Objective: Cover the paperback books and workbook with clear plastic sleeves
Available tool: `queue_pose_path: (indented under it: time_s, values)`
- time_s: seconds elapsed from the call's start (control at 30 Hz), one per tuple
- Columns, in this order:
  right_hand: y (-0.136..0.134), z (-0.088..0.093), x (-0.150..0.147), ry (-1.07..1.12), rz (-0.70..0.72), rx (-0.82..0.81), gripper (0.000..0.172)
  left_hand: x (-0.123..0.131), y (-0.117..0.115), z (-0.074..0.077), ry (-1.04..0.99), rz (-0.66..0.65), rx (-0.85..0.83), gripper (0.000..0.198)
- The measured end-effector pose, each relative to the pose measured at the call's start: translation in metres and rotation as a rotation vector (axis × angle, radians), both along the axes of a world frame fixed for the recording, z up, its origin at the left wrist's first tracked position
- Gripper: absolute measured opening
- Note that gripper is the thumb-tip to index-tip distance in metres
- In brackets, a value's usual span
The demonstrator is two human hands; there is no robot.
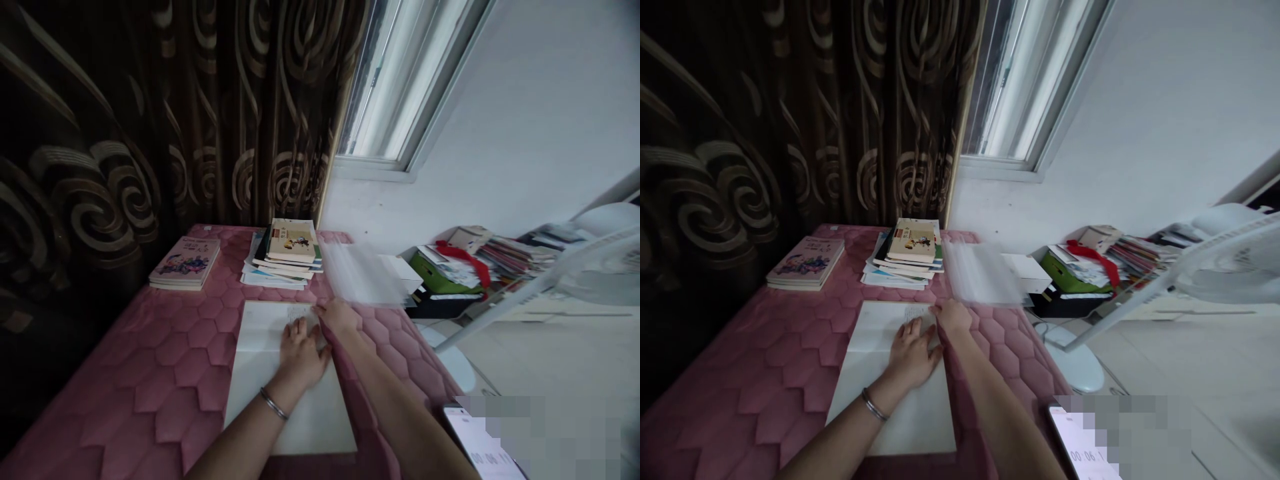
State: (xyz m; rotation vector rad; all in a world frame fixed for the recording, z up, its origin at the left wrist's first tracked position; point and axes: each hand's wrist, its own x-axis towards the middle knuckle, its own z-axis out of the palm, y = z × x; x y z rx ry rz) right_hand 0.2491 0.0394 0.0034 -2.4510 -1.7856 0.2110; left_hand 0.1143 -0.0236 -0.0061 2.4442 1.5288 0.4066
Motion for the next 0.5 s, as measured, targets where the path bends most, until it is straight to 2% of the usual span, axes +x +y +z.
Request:
queue_pose_path:
  time_s: [0.17,0.4,0.5]
  values:
    - [-0.017,-0.005,0.009,-0.072,0.032,-0.018,0.049,0.0,0.001,0.003,0.001,0.008,-0.014,0.054]
    - [0.016,-0.003,-0.002,-0.005,-0.063,0.038,0.044,0.001,0.001,-0.002,0.0,0.001,0.008,0.051]
    - [0.017,-0.002,-0.007,0.012,-0.068,0.062,0.045,0.001,0.001,-0.004,-0.01,0.006,0.011,0.051]
